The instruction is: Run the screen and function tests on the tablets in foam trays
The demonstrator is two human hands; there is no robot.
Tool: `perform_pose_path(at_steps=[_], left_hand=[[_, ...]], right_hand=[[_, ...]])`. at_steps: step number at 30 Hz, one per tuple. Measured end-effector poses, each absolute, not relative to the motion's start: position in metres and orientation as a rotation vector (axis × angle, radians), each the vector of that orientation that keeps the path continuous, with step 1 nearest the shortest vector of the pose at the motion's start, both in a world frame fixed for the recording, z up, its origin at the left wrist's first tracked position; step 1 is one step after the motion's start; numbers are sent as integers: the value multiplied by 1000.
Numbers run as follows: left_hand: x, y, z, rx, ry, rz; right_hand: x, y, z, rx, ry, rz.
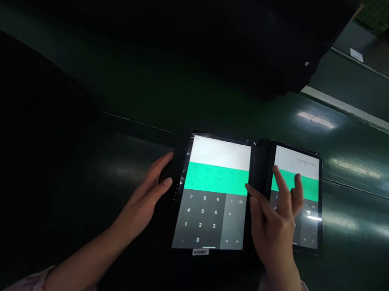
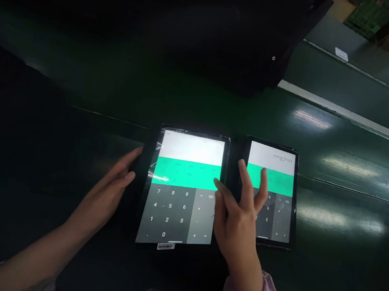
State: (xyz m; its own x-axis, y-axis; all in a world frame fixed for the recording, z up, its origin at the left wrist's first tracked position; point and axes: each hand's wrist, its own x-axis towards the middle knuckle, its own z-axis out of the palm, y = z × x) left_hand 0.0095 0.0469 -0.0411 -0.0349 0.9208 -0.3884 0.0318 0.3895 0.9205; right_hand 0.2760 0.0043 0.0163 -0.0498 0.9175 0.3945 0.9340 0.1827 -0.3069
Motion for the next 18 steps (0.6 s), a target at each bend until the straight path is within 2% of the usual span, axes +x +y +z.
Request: perform_pose_path(at_steps=[6,12,18], left_hand=[[5,44,-36,949,1390,894],[5,42,-37,1040,1384,874],[7,42,-34,1113,1380,869]], right_hand=[[253,12,5,-1724,-2053,6],[263,13,2,-1733,-1949,-93],[257,11,2,-1690,-2018,-3]])
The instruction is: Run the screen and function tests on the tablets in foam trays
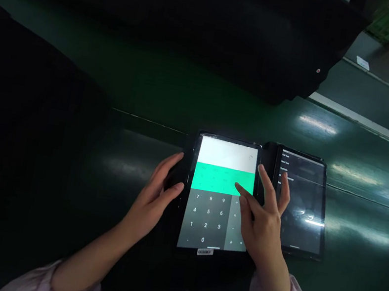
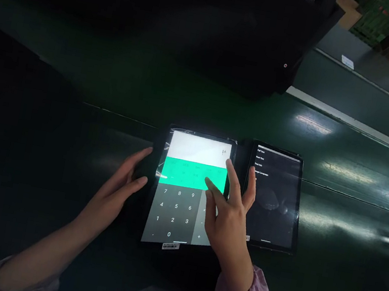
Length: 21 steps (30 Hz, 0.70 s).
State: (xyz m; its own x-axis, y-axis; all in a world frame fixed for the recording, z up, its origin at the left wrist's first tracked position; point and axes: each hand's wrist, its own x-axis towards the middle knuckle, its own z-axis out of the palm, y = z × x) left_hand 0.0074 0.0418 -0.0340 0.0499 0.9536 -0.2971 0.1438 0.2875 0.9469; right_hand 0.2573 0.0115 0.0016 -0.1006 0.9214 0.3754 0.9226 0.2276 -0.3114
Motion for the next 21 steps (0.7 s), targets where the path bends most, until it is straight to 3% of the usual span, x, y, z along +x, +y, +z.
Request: perform_pose_path(at_steps=[5,14,21], left_hand=[[8,41,-35,1194,1354,782],[21,37,-35,1297,1446,788],[23,38,-27,1233,1468,718]], right_hand=[[261,10,4,-1707,-1943,-16],[231,1,19,-1503,-2241,259],[262,11,7,-1641,-1907,-54]])
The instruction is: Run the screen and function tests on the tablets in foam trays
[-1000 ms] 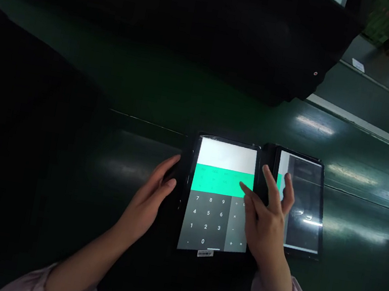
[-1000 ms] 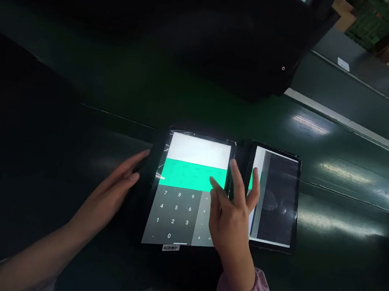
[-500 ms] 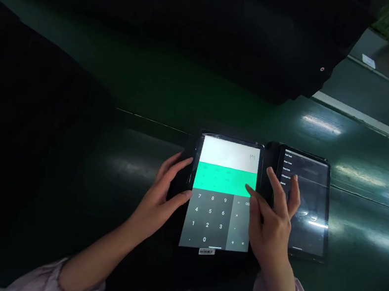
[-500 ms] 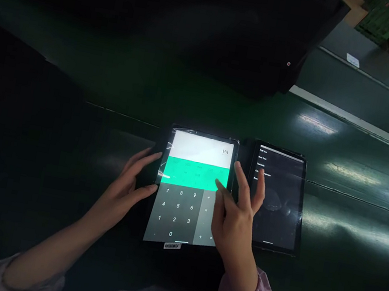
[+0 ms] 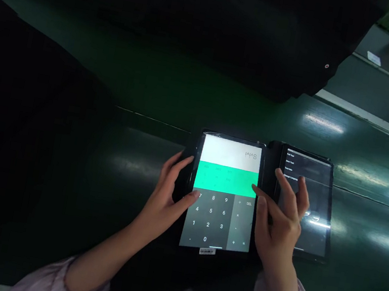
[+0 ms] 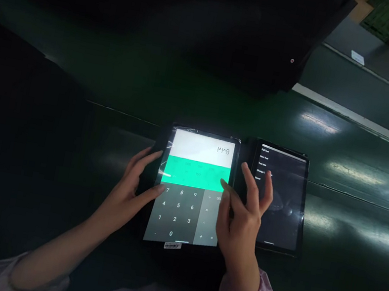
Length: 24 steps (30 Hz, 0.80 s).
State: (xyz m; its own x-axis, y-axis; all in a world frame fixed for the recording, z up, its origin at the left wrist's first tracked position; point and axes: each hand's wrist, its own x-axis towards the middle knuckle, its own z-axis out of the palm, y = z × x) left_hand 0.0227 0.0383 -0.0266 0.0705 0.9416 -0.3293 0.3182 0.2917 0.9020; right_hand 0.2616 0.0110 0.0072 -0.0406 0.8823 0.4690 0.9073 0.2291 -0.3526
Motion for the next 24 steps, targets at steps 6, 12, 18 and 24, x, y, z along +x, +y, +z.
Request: perform_pose_path(at_steps=[6,12,18,24], left_hand=[[20,39,-30,1199,1425,774],[21,39,-29,1178,1453,782],[19,39,-29,1197,1478,779],[15,42,-28,1178,1493,804]], right_hand=[[259,13,2,-1661,-1997,-29],[261,12,1,-1699,-1919,-59],[252,13,1,-1658,-2028,2],[344,13,19,-2090,-1480,-12]])
